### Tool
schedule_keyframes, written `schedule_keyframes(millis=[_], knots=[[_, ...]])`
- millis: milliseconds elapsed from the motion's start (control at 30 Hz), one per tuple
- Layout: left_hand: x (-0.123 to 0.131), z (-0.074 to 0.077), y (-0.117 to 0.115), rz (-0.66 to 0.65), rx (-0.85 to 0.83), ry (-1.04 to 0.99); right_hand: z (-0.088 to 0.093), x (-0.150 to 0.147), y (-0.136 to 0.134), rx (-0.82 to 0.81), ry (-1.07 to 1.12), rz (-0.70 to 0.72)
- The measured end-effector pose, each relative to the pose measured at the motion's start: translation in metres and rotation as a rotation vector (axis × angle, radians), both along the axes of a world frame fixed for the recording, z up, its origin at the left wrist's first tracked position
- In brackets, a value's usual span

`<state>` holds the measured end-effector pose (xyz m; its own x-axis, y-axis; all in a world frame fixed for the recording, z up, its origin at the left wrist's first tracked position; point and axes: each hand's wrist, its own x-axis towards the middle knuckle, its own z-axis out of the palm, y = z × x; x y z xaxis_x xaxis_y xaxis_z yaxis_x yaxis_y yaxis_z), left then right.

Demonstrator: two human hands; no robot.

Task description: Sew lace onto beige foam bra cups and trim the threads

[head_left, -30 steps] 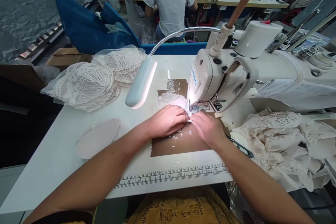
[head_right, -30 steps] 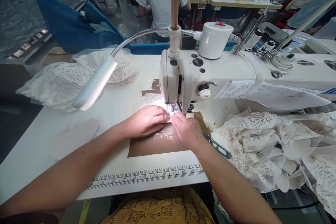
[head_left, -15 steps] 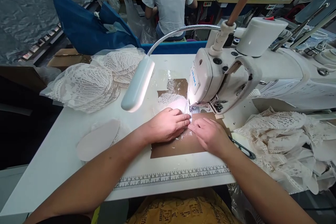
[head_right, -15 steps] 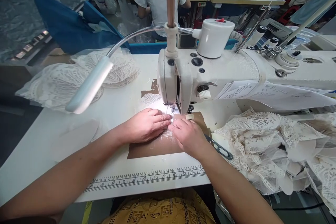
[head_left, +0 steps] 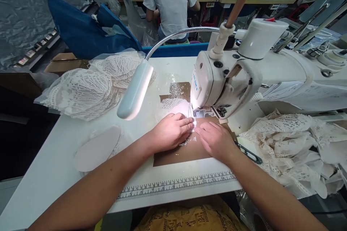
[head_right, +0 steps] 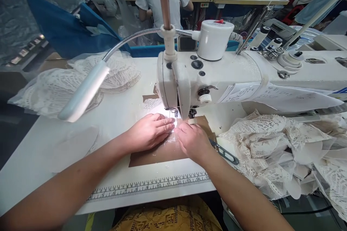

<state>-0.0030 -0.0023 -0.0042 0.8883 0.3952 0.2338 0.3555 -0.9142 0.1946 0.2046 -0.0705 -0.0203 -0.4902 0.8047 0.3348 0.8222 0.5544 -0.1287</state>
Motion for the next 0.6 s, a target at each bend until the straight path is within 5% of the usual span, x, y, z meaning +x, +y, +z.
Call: schedule_keyframes(millis=[300, 600], knots=[[0.002, -0.0019, 0.0069, 0.05, 0.068, -0.009, 0.0025, -0.0058, 0.0043, 0.037, -0.097, -0.133], [-0.0038, -0.0082, 0.0064, 0.002, 0.085, 0.025, 0.001, -0.0029, 0.0029, 0.067, -0.081, -0.116]])
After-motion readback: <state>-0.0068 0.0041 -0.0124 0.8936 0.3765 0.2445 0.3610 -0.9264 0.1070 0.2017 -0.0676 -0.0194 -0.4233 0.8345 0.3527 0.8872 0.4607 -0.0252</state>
